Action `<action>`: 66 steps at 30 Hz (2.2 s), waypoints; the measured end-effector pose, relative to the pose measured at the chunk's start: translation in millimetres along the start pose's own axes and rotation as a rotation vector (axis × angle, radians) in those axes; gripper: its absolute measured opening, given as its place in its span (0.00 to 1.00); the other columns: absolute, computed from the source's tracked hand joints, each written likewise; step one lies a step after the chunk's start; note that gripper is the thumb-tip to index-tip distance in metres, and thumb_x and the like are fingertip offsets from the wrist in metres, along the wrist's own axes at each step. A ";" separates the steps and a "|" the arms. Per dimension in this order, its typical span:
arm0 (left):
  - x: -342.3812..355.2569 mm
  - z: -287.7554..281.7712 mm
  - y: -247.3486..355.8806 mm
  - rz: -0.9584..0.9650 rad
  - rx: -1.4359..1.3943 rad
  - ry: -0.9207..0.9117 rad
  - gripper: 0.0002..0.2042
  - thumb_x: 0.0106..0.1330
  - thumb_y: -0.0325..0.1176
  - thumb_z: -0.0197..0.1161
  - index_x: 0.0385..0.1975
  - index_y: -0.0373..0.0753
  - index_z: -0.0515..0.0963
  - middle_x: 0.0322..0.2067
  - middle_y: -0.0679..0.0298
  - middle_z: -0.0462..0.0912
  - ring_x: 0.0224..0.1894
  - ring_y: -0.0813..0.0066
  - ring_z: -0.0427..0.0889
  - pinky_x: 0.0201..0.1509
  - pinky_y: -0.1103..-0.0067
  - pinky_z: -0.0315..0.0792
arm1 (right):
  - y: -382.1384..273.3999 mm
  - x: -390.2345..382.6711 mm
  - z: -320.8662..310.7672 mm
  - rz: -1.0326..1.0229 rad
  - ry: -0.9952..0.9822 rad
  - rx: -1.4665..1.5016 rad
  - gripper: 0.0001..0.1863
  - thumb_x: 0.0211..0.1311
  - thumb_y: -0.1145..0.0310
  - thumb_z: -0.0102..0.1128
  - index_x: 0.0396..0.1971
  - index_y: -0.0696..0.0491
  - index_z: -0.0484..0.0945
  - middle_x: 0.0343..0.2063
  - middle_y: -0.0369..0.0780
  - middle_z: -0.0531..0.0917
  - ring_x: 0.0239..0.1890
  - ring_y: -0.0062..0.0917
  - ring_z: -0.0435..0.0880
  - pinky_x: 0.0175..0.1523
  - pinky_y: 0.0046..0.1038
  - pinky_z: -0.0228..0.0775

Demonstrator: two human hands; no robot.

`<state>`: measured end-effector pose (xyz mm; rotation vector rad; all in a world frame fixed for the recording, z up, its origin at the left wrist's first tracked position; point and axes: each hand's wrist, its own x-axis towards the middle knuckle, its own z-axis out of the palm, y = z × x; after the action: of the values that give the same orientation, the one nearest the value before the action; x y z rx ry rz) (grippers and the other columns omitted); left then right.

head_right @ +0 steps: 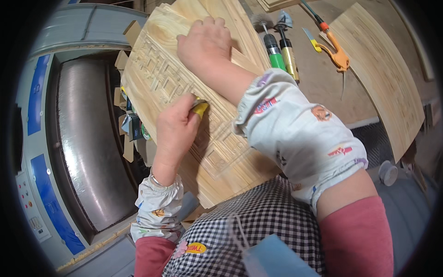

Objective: The person uses a wire brush tool to clean a carved wooden panel, then uses a utility knife to scrape and smooth the carved details. The person handles the panel and tools directly, working on the surface and edges of the wood.

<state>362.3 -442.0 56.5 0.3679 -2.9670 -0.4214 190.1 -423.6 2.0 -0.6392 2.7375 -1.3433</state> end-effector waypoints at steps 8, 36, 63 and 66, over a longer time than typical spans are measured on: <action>-1.7 0.2 -9.5 0.256 -0.009 0.094 0.09 0.54 0.25 0.66 0.26 0.38 0.70 0.23 0.56 0.73 0.28 0.53 0.79 0.31 0.62 0.73 | 4.4 -5.3 -1.0 -0.060 0.052 -0.049 0.26 0.66 0.48 0.63 0.49 0.57 0.83 0.48 0.48 0.82 0.57 0.44 0.75 0.62 0.42 0.68; 30.5 -44.3 -183.8 -0.038 -0.098 0.112 0.03 0.63 0.28 0.61 0.31 0.37 0.76 0.30 0.53 0.80 0.37 0.47 0.81 0.40 0.60 0.75 | 1.0 4.8 -7.4 -0.072 -0.050 -0.207 0.31 0.69 0.49 0.62 0.60 0.59 0.80 0.47 0.48 0.81 0.56 0.43 0.77 0.61 0.40 0.69; 83.6 -21.8 -187.5 0.138 -0.057 0.273 0.03 0.63 0.27 0.63 0.32 0.37 0.76 0.29 0.54 0.80 0.36 0.49 0.82 0.39 0.61 0.76 | 1.8 1.1 -5.2 -0.164 -0.017 -0.209 0.31 0.64 0.52 0.67 0.59 0.62 0.79 0.48 0.50 0.80 0.55 0.45 0.76 0.61 0.43 0.69; 92.9 -11.0 -177.6 0.100 -0.150 0.368 0.03 0.64 0.28 0.63 0.32 0.38 0.77 0.28 0.53 0.80 0.36 0.49 0.82 0.39 0.60 0.76 | -4.4 3.6 -7.4 -0.123 -0.061 -0.199 0.31 0.64 0.53 0.67 0.59 0.62 0.79 0.49 0.50 0.80 0.57 0.46 0.75 0.62 0.43 0.69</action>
<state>313.9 -634.0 23.8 0.2479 -2.5661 -0.5005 186.9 -421.8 10.5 -0.8578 2.8468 -1.0578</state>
